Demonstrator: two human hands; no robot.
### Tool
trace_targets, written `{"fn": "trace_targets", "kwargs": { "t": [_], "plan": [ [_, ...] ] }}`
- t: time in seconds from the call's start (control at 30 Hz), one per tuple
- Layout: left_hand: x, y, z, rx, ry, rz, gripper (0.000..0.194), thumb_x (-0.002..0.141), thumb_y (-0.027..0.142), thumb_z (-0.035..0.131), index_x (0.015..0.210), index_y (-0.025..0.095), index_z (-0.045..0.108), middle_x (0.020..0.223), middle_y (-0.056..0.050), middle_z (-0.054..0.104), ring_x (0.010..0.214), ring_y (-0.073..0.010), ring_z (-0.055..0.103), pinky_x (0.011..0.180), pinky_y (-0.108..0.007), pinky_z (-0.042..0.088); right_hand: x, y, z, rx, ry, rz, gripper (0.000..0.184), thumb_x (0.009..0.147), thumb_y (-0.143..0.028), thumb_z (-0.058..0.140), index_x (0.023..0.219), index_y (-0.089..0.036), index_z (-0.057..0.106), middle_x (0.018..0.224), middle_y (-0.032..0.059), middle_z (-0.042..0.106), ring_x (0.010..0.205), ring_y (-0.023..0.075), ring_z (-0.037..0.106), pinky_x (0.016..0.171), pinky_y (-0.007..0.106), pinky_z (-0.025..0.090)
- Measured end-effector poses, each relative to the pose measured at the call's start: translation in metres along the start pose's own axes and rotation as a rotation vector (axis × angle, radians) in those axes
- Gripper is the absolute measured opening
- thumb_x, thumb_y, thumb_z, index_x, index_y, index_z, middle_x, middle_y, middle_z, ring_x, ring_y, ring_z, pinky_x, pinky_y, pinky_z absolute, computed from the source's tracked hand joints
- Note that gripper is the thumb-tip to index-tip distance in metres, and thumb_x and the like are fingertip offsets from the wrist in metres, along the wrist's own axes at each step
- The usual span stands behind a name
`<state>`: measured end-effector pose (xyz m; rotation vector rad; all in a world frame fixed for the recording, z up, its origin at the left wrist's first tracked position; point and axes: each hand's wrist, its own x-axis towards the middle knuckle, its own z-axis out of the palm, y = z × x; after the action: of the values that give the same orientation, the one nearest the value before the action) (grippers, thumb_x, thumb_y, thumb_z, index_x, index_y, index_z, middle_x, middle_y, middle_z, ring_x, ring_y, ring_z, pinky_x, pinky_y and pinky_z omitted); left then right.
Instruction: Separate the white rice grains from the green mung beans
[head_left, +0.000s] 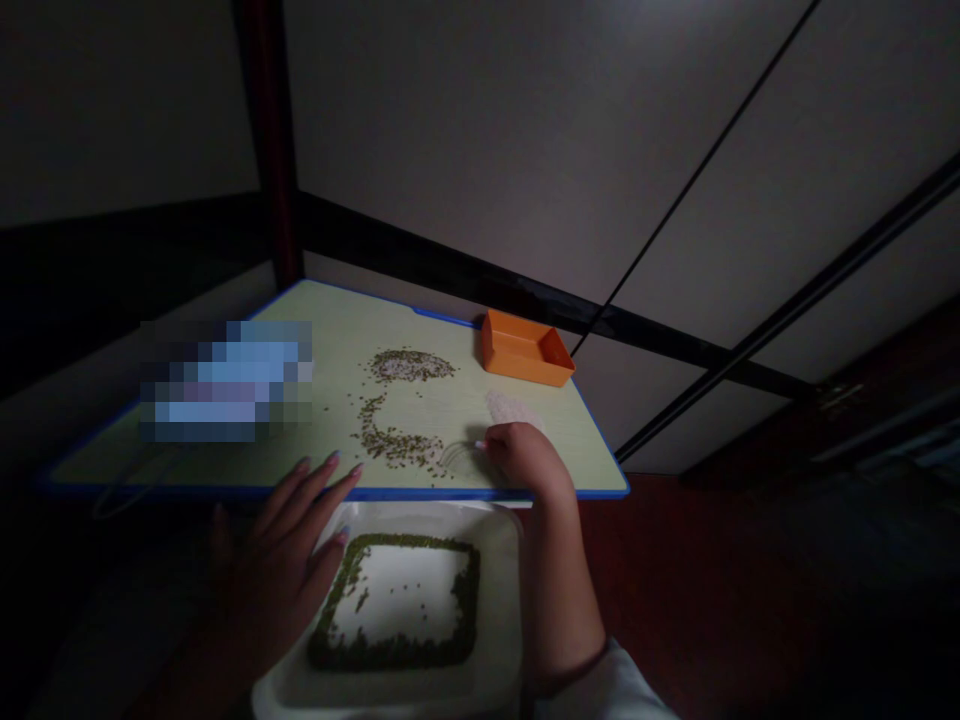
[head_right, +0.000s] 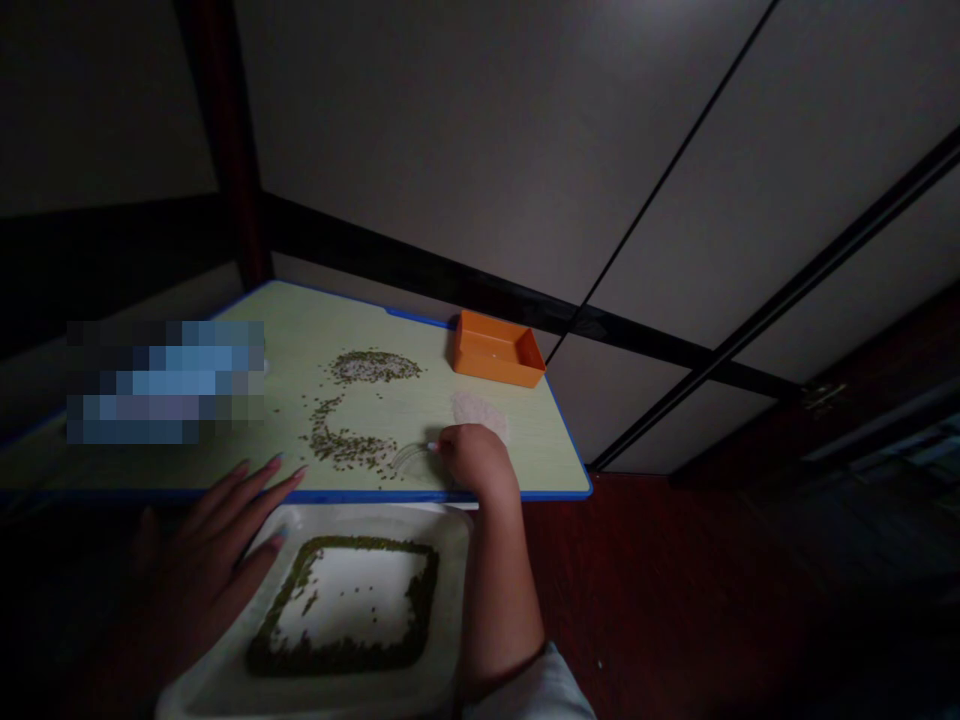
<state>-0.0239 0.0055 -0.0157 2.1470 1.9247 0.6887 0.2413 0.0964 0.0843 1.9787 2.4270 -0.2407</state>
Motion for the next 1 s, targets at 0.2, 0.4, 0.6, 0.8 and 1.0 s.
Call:
{"fn": "trace_targets", "kwargs": {
  "t": [0.2,0.4,0.6,0.8,1.0],
  "plan": [
    [0.0,-0.001,0.0,-0.017,0.011,-0.001,0.051,0.097,0.038,0.029,0.146,0.037,0.043,0.162,-0.005,0.042,0.154,-0.03,0.028,0.117,-0.082,0.009,-0.006,0.005,-0.006,0.033,-0.018,0.009,0.026,0.097,-0.028,0.055,0.1,-0.019,0.079,0.101,0.0108,0.079,0.087,0.0181,0.067,0.07,0.025,0.036],
    [0.001,0.002,-0.004,-0.002,-0.017,-0.01,0.051,0.097,0.038,0.03,0.146,0.036,0.044,0.161,-0.007,0.042,0.154,-0.0322,0.029,0.116,-0.082,0.012,-0.013,0.016,-0.006,0.037,0.006,0.057,0.025,0.095,-0.027,0.057,0.095,-0.017,0.079,0.096,0.0112,0.079,0.078,0.0165,0.063,0.066,0.026,0.033],
    [0.002,0.007,-0.006,0.013,-0.005,-0.025,0.052,0.099,0.035,0.023,0.145,0.032,0.046,0.161,-0.008,0.043,0.154,-0.0304,0.029,0.116,-0.082,0.014,-0.014,0.012,-0.007,0.048,-0.062,0.037,0.025,0.095,-0.027,0.057,0.097,-0.017,0.08,0.096,0.0109,0.079,0.079,0.016,0.063,0.065,0.026,0.033],
    [0.002,0.008,-0.007,0.012,-0.034,-0.024,0.051,0.099,0.036,0.024,0.145,0.031,0.046,0.162,-0.007,0.042,0.155,-0.0295,0.027,0.116,-0.081,0.013,-0.011,0.006,-0.006,0.043,-0.058,-0.003,0.026,0.097,-0.028,0.055,0.097,-0.018,0.079,0.095,0.0093,0.079,0.079,0.016,0.064,0.065,0.026,0.032],
    [0.001,0.01,-0.009,0.006,-0.028,-0.026,0.051,0.099,0.036,0.023,0.144,0.03,0.047,0.161,-0.009,0.042,0.154,-0.0307,0.029,0.115,-0.082,0.015,-0.007,0.003,-0.004,0.047,-0.049,-0.038,0.026,0.098,-0.029,0.056,0.093,-0.018,0.079,0.091,0.0079,0.078,0.077,0.0159,0.063,0.065,0.026,0.032]
  ]
}}
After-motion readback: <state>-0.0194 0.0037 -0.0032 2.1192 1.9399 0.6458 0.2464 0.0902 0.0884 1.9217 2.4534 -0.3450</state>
